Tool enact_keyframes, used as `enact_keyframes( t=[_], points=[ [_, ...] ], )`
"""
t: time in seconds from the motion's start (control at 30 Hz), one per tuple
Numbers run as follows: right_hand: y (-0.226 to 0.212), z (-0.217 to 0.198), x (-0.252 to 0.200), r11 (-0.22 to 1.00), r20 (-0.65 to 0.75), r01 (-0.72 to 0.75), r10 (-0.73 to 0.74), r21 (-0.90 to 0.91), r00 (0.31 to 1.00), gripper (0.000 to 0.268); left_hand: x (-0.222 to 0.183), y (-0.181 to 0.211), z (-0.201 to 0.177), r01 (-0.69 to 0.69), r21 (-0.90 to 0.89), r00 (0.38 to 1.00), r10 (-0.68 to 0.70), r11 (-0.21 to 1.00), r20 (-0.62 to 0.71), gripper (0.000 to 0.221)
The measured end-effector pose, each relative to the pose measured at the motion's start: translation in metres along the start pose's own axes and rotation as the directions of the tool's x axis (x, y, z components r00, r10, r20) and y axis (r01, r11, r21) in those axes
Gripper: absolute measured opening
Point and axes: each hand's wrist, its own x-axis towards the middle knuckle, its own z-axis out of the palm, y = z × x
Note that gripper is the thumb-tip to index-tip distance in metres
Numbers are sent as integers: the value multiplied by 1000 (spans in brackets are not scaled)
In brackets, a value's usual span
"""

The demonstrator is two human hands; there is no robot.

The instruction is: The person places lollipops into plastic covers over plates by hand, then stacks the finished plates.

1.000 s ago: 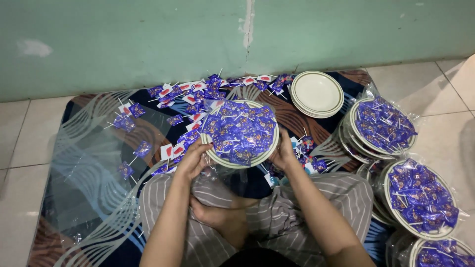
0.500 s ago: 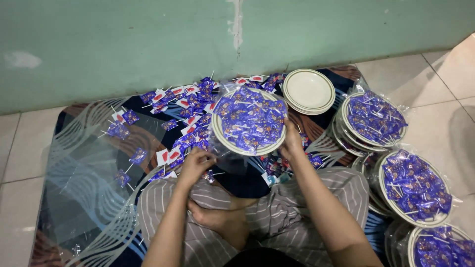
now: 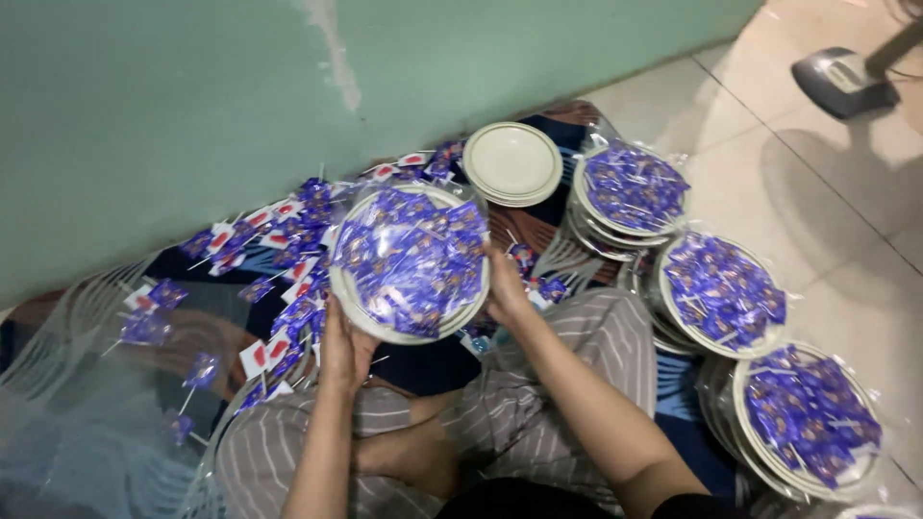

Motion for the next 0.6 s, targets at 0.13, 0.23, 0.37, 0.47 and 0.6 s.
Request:
enact_keyframes(
  t=[0.13, 0.23, 0.37, 0.47, 0.6],
  points=[
    [0, -15, -15, 999, -22, -3, 4, 36, 1000, 46, 30, -35, -7, -70, -93, 997, 69, 993, -18, 64],
    [8, -52, -16, 995, 15, 1, -2, 105, 1000, 50, 20, -45, 17, -85, -162, 996, 81, 983, -33, 60],
    [-31, -68, -53, 960, 33, 1, -10, 280, 999, 63, 30, -68, 50, 18, -267, 999, -6, 964, 48, 51],
    [-63, -84, -92, 925, 20, 65, -78, 375, 997, 72, 33, -87, 75, 130, -277, 984, -89, 952, 155, 48],
    [-93, -132, -142, 787, -69, 252, -259, 563, 963, 58, 26, -130, 117, 255, -264, 925, -156, 930, 346, 28]
  ],
)
